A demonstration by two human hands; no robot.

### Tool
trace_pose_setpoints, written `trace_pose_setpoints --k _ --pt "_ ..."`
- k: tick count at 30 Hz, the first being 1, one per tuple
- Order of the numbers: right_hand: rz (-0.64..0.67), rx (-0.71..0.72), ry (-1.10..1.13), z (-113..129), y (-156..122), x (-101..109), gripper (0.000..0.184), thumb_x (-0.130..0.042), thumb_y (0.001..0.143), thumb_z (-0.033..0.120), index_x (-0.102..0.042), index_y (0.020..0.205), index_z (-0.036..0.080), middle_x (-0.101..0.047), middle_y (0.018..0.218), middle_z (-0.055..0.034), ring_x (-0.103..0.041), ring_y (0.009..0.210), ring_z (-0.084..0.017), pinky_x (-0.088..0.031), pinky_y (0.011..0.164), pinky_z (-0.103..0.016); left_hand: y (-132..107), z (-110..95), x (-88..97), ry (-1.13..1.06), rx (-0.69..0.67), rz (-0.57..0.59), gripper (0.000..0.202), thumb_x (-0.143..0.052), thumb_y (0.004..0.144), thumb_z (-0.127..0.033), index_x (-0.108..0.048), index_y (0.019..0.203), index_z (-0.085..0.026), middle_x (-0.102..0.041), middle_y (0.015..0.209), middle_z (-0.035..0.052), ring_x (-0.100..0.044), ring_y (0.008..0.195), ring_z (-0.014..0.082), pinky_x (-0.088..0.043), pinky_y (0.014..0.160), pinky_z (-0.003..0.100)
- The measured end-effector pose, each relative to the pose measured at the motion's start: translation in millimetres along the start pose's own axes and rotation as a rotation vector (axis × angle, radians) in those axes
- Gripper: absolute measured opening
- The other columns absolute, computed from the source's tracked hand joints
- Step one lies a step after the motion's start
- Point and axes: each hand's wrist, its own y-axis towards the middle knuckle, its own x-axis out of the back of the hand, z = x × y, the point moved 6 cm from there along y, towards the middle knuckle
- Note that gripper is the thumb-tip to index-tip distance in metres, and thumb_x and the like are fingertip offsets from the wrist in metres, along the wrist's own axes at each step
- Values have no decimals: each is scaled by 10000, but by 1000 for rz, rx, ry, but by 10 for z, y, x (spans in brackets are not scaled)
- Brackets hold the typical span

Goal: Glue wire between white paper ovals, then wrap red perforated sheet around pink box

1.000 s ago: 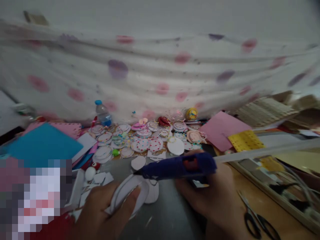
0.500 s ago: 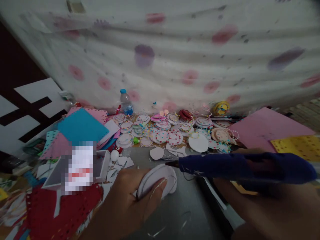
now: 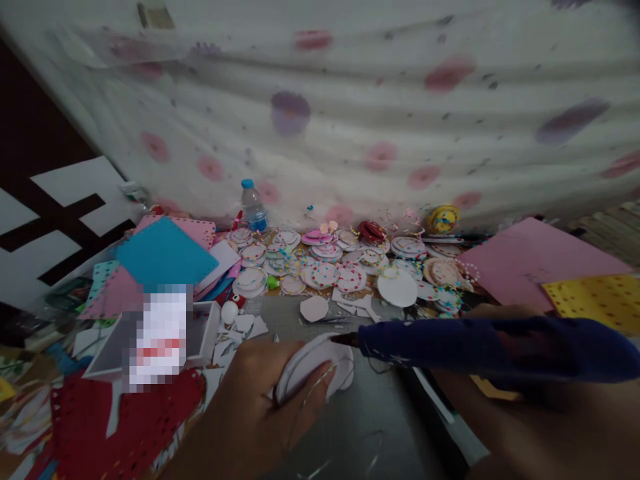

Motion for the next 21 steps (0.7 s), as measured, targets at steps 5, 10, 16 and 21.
trace_pose_setpoints --k 5,10,16,21 --pt "4 -24 16 -20 -18 -7 137 -584 767 349 -560 873 266 -602 618 36 -556 461 -148 -393 461 -270 -12 -2 -15 29 7 19 330 -475 895 -274 -433 581 -179 -399 502 -49 -378 457 76 -276 439 217" --pt "13 20 25 8 -2 -12 107 -588 760 300 -546 856 276 -589 596 46 -542 447 -146 -381 447 -268 4 8 -41 -15 32 47 333 -472 899 -296 -444 588 -181 -398 504 -52 -375 462 75 -265 437 215" --pt "24 54 -39 -43 -4 -11 127 -572 768 327 -546 869 256 -625 627 30 -585 475 -162 -427 453 -267 28 16 -46 -49 38 67 318 -465 895 -311 -473 602 -186 -399 500 -53 -376 457 81 -261 431 217" --pt "44 166 -82 -25 12 -7 154 -591 763 334 -544 866 229 -624 602 29 -584 446 -150 -426 420 -241 26 21 -39 -47 27 42 319 -478 888 -298 -469 590 -182 -370 491 -61 -360 446 72 -257 440 220"
